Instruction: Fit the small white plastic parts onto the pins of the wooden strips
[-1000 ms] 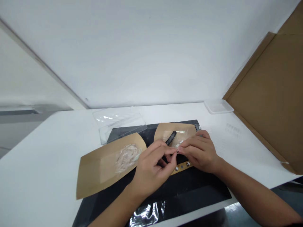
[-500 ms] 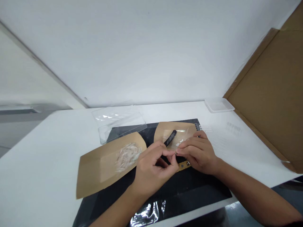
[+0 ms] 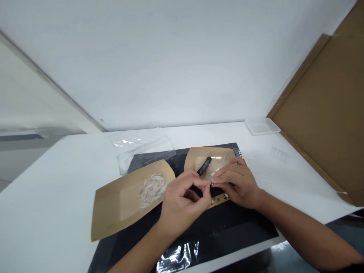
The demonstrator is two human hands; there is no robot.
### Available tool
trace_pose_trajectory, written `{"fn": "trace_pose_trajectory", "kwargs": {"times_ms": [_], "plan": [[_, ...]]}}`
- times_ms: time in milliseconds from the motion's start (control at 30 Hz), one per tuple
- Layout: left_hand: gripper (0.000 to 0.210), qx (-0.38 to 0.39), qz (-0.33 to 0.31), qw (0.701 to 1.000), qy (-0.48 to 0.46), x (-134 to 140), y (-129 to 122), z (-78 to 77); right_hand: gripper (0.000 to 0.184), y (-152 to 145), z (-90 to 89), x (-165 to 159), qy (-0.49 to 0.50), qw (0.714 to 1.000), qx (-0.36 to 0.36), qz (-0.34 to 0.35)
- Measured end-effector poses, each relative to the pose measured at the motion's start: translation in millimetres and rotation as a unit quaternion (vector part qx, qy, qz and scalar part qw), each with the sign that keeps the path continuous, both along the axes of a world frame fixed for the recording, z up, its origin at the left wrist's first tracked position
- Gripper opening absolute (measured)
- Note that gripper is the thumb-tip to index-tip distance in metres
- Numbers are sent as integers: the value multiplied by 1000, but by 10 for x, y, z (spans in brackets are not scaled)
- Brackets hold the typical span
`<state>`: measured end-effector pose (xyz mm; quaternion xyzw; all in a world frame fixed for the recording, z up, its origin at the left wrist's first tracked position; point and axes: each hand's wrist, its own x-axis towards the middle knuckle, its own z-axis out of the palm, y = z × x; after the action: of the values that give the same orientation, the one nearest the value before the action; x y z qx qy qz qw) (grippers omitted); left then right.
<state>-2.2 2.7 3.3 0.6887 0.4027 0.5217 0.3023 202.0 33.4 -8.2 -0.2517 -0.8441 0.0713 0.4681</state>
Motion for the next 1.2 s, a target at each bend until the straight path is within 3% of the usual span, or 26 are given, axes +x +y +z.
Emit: {"fn": "trace_pose_trajectory", "kwargs": {"times_ms": [233, 567, 1200], "plan": [[8, -58, -41, 996, -48, -26, -2, -29, 5, -4, 8, -19, 29, 999, -41, 13], [13, -60, -95, 990, -86, -32, 19, 0, 5, 11, 7, -9, 59, 997, -52, 12], [12, -84, -123, 985, -90, -47, 54, 3, 6, 15, 9, -13, 64, 997, -35, -3]]}}
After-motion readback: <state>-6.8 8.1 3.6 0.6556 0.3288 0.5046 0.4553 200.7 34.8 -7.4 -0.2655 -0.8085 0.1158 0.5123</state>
